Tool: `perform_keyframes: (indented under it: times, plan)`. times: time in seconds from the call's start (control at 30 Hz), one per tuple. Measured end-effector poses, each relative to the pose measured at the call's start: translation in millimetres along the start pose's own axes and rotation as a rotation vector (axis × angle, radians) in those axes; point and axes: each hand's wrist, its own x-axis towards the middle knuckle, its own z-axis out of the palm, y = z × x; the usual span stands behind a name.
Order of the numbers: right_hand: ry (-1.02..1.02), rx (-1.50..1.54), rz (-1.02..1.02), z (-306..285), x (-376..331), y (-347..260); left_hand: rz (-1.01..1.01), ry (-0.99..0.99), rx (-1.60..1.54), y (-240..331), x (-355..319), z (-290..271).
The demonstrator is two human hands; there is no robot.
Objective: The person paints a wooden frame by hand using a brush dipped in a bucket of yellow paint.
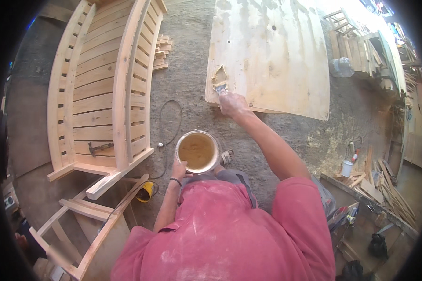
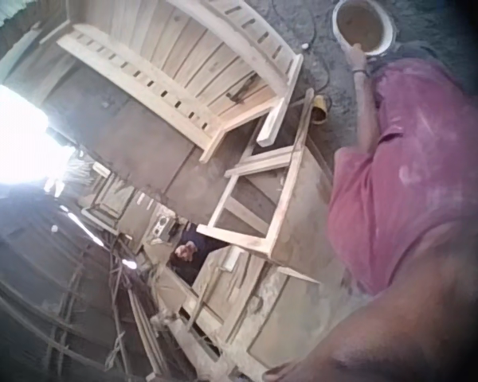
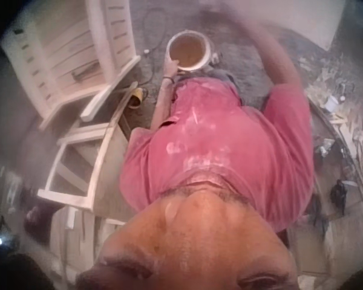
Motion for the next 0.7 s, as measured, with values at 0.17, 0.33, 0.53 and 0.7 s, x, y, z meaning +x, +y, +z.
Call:
perform_keyframes:
  times: [0.17, 0.33, 0.53, 0.7]
  plan:
    - [-0.145, -0.066, -0.051, -60.0, 34.2, 8.2, 0.010, 0.112, -0.069, 6.9, 7.8, -35.2]
    - [-0.164, 0.074, 0.175, -68.5, 70.2, -16.0, 0.048, 0.151, -0.025, 8.5, 18.5, -73.0]
    - [-0.470, -0.013, 0.205, -90.2, 52.3, -16.2, 0.001, 0.194, -0.219, 0.4, 32.6, -107.8]
    - [-0.273, 0.228, 0.278, -96.8, 80.9, -17.9, -0.009, 0.147, -0.155, 1.0, 32.8, -117.2]
